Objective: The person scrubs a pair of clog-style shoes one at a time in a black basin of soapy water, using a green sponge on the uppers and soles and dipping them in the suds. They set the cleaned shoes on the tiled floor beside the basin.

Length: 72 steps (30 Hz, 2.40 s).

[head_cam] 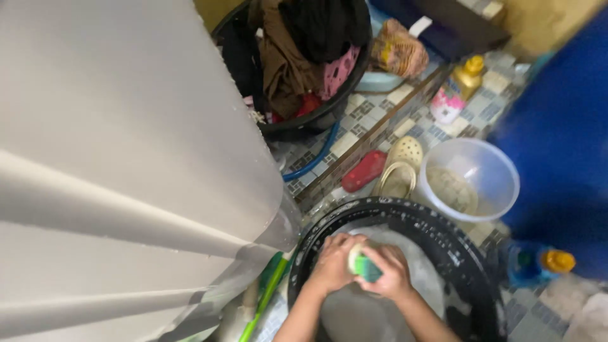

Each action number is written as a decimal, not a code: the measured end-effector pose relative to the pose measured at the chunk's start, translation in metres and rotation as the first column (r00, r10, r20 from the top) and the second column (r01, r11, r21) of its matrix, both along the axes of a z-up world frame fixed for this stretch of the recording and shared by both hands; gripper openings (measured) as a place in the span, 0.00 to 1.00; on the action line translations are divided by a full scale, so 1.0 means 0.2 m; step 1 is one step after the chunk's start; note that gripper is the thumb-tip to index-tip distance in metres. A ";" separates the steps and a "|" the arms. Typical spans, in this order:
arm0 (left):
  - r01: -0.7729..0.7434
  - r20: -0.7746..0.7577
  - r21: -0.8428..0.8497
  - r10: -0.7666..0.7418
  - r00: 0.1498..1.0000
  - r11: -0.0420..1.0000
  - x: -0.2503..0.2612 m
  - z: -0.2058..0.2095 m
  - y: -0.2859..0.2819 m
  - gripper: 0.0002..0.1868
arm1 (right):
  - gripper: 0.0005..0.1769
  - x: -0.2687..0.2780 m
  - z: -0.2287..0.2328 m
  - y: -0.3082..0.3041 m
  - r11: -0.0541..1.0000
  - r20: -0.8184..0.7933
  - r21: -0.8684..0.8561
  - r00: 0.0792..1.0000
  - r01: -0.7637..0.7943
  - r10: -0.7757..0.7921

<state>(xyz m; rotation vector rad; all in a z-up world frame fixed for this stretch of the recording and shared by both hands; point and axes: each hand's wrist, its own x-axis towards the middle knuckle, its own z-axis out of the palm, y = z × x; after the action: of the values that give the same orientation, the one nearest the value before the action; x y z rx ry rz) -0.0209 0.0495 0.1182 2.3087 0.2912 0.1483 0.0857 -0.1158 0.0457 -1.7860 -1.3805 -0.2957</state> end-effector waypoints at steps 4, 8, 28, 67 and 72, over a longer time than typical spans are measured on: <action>-0.040 -0.040 -0.048 0.038 0.998 0.998 0.02 0.04 0.01 0.44 | 0.41 0.12 -0.12 -0.09 0.984 -0.235 -0.074 0.956 0.165 -0.178; -0.032 -0.023 -0.038 0.031 0.999 0.999 0.00 -0.09 -0.08 0.37 | 0.43 -0.14 0.34 0.05 0.994 -0.094 0.113 0.995 -0.010 0.020; 0.042 0.082 -0.140 -0.030 0.996 0.989 0.13 0.07 -0.07 0.42 | 0.29 0.06 -0.67 -0.22 0.863 -0.822 -0.211 0.395 0.459 -0.411; -0.018 0.179 -0.007 0.019 0.984 1.000 0.03 -0.10 -0.07 0.44 | 0.40 0.17 0.22 0.01 0.995 0.059 -0.065 0.996 0.074 -0.070; -0.059 0.138 -0.070 0.068 0.988 0.996 -0.01 0.00 -0.03 0.34 | 0.35 0.08 -0.03 -0.05 0.993 0.057 0.078 0.995 -0.086 0.081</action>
<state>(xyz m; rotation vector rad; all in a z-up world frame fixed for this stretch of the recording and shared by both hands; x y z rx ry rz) -0.0230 0.0439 0.1173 2.2119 0.2933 0.3273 0.1015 -0.1262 0.0403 -1.6604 -1.4566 -0.3518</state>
